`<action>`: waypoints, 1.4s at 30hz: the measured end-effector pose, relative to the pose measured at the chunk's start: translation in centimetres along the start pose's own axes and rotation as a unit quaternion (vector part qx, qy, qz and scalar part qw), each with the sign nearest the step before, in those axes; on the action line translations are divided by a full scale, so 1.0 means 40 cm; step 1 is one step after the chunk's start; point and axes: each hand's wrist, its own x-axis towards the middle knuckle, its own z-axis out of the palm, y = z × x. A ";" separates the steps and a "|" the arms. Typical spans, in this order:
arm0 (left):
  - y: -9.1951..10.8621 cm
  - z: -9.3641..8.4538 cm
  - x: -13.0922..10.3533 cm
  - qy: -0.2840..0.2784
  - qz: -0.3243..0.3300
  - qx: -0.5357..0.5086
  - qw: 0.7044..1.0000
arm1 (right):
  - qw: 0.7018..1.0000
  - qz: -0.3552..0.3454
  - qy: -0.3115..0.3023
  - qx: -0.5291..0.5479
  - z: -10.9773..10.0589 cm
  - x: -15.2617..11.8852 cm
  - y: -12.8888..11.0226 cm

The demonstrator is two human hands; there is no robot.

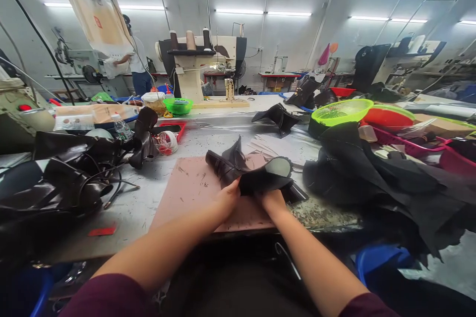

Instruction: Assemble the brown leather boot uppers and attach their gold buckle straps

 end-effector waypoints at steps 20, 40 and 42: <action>-0.094 -0.060 -0.067 -0.012 0.017 -0.022 1.000 | 0.998 0.058 -0.018 -0.013 -0.076 -0.028 -0.029; 0.033 -0.066 0.096 -0.095 -0.271 -0.171 0.942 | 0.989 0.013 -0.086 0.124 -0.094 -0.020 -0.058; 0.025 -0.058 0.091 -0.100 -0.266 -0.189 0.940 | 0.980 -0.026 -0.146 0.131 -0.087 -0.015 -0.081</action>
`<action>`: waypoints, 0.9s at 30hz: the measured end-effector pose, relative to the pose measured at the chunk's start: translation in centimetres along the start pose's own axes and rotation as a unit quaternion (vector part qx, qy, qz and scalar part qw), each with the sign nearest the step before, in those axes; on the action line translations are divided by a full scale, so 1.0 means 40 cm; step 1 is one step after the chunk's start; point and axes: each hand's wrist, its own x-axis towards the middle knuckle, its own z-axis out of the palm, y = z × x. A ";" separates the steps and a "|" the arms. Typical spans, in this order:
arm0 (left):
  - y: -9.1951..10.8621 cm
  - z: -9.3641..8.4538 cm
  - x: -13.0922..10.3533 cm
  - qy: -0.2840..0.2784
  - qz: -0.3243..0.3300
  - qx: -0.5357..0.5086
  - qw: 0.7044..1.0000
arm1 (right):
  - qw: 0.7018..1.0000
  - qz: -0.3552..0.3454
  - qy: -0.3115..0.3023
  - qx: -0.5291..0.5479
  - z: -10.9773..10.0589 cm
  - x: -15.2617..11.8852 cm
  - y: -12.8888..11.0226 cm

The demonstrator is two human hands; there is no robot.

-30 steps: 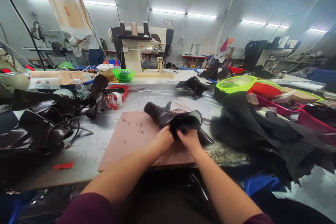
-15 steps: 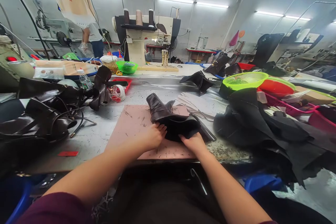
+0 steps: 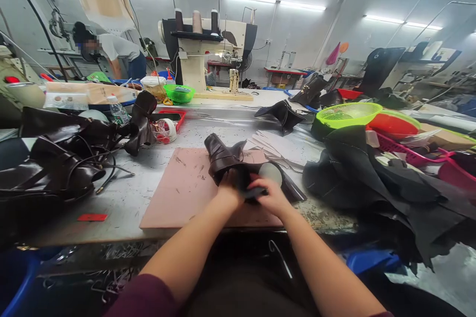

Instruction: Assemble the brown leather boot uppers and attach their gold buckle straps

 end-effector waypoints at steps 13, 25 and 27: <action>-0.012 -0.029 -0.014 0.001 0.044 -0.007 0.999 | 0.993 0.010 -0.082 -0.084 -0.109 0.056 0.028; -0.167 -0.071 -0.107 -0.105 0.256 -0.007 0.961 | 0.981 -0.021 -0.066 -0.180 -0.098 0.007 0.035; -0.156 -0.077 -0.121 -0.108 0.262 -0.015 0.959 | 0.984 -0.015 -0.060 -0.170 -0.077 0.014 0.051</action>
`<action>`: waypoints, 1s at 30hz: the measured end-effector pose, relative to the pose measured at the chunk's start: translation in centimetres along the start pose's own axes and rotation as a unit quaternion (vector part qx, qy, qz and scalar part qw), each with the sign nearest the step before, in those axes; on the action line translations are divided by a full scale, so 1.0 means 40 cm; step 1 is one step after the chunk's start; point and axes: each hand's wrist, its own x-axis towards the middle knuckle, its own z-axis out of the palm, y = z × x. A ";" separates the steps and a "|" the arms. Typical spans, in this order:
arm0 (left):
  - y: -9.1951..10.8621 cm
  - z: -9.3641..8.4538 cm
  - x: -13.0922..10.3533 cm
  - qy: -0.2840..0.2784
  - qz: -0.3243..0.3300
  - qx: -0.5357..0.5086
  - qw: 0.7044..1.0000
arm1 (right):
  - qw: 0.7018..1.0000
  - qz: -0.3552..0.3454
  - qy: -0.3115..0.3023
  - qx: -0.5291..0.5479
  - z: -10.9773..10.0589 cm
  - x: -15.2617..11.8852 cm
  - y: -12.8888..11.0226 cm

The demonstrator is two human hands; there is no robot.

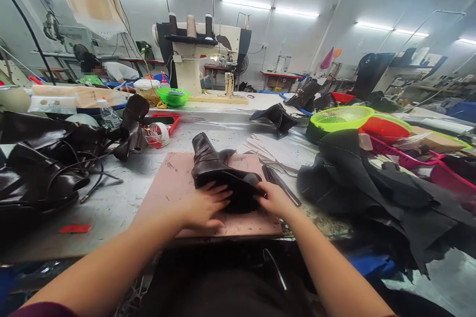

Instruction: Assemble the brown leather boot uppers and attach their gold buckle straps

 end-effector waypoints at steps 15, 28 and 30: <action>0.095 0.061 0.064 0.083 -0.033 -0.043 0.995 | 0.993 0.108 -0.027 0.040 -0.034 0.046 0.050; 0.086 0.002 0.169 0.099 -0.081 -0.076 0.989 | 0.970 0.095 0.085 -0.205 0.032 -0.011 -0.021; 0.085 0.001 0.191 0.110 -0.102 -0.067 0.986 | 0.966 0.069 0.087 -0.232 0.053 -0.032 -0.026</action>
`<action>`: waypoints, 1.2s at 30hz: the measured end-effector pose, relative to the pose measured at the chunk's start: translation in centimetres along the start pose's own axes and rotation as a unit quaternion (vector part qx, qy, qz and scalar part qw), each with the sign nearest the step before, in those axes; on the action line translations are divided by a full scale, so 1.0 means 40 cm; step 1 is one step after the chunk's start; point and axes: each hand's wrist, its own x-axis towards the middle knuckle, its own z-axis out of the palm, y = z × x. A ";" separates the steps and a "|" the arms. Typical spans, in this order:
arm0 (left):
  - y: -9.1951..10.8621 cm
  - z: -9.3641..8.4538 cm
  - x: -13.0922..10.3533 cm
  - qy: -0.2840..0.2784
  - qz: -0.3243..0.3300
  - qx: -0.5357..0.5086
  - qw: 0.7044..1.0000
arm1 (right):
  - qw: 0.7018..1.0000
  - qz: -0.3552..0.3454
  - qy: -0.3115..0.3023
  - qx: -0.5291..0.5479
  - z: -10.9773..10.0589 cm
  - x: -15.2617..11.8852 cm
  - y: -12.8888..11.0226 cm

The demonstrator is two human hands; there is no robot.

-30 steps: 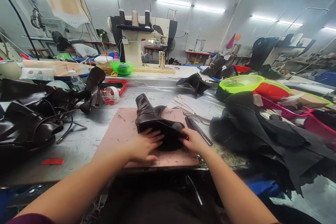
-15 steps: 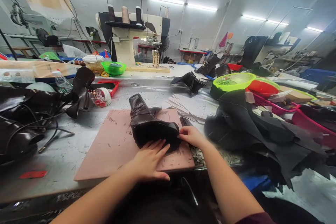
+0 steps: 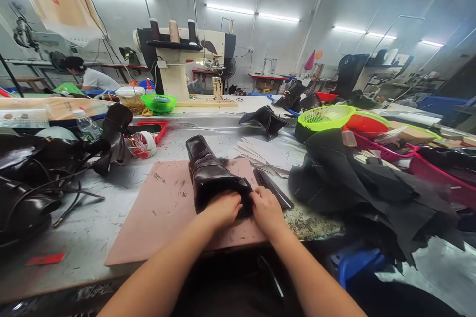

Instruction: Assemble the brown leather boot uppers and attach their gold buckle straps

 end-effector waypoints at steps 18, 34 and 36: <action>0.037 -0.027 -0.053 -0.022 0.076 0.084 0.993 | 0.973 -0.207 -0.066 0.076 -0.101 0.188 -0.141; 0.061 0.010 -0.197 0.014 -0.013 0.122 0.992 | 0.979 -0.011 -0.079 0.188 -0.001 0.079 -0.047; 0.055 0.058 -0.177 0.060 -0.005 0.119 0.991 | 0.982 0.003 -0.068 0.177 -0.004 0.086 -0.036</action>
